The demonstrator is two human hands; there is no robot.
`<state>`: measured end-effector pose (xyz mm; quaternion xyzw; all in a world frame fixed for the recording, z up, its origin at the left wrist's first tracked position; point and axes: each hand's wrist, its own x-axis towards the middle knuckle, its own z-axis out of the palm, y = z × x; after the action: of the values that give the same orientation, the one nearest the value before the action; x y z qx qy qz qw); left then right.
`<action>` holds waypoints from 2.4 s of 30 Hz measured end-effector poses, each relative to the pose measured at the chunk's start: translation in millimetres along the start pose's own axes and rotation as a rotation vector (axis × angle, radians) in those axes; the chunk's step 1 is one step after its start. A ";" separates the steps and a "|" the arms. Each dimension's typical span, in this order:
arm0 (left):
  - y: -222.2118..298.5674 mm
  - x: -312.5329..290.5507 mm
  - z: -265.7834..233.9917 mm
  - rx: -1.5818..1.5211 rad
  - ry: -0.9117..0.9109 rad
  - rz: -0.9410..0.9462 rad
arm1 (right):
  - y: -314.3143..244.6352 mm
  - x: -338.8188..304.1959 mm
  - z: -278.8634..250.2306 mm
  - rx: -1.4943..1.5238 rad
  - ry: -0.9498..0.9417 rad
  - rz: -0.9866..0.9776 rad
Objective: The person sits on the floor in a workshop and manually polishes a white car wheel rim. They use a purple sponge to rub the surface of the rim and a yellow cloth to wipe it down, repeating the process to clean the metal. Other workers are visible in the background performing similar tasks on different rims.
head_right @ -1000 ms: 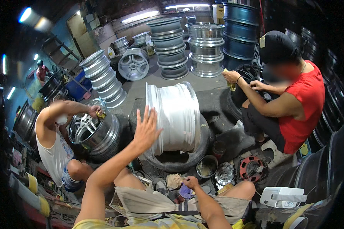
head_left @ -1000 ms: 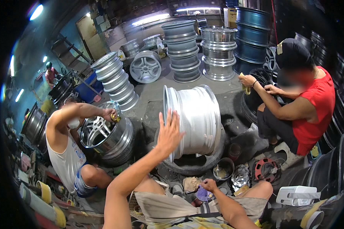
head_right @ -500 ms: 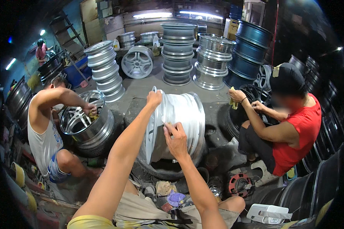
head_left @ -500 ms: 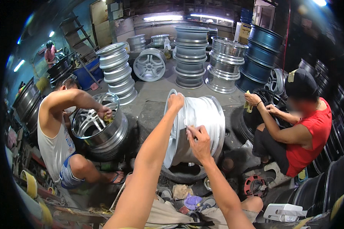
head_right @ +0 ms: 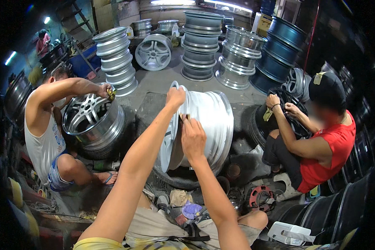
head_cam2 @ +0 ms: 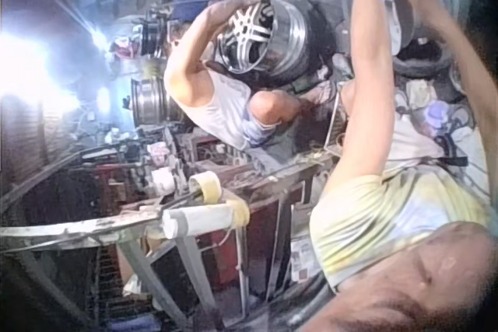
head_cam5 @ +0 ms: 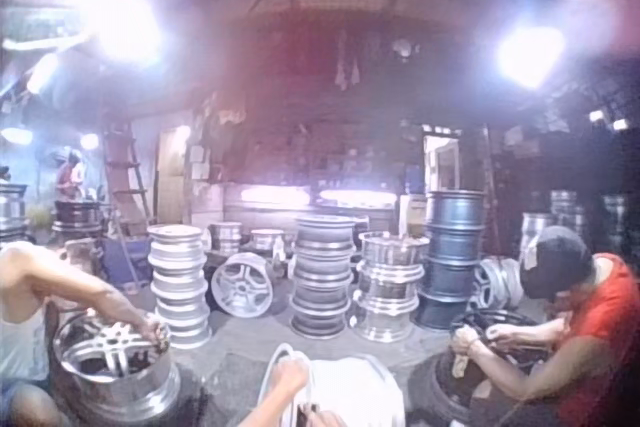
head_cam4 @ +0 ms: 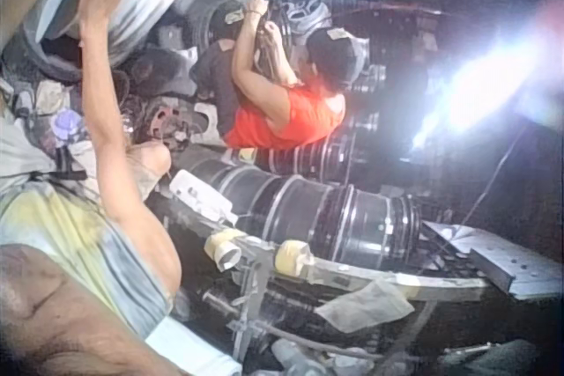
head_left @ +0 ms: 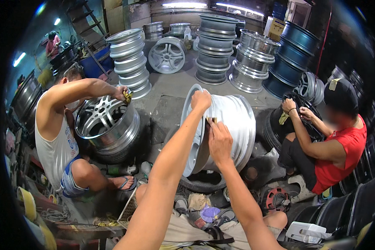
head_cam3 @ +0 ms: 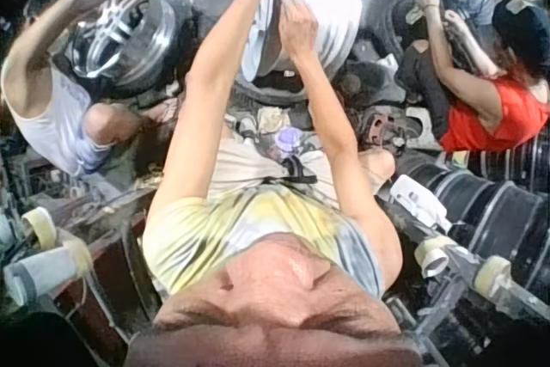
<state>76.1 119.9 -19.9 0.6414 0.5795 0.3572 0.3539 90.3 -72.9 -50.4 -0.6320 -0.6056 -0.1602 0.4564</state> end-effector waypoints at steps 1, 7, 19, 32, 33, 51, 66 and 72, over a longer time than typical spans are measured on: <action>0.1 2.2 -3.7 0.003 0.013 -0.009 | -5.7 -12.6 0.9 0.000 0.002 -0.004; 5.1 -1.6 -2.0 -0.023 -0.035 -0.022 | -4.3 4.1 1.0 -0.049 -0.096 0.036; 0.8 -2.8 -6.1 -0.049 -0.009 0.024 | 0.7 -0.2 9.1 -0.186 -0.025 -0.088; -7.8 -2.6 -3.5 -0.044 0.014 0.055 | -11.9 -40.5 -0.2 -0.243 -0.068 -0.050; -2.0 -8.6 -3.4 -0.042 0.003 0.049 | -8.0 -37.5 -1.8 -0.246 -0.039 -0.072; -10.6 3.8 -1.8 -0.017 0.029 0.086 | -12.6 -37.6 6.0 -0.132 0.024 0.031; -5.3 1.6 4.1 -0.067 -0.024 0.052 | -2.2 2.4 7.7 -0.129 -0.052 0.082; -5.3 -2.0 -3.9 -0.075 0.001 0.058 | -5.0 -11.7 5.8 -0.187 0.049 0.010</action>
<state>70.0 118.5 -22.7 0.6439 0.5472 0.3891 0.3669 81.3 -76.4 -60.4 -0.6706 -0.5737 -0.2290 0.4109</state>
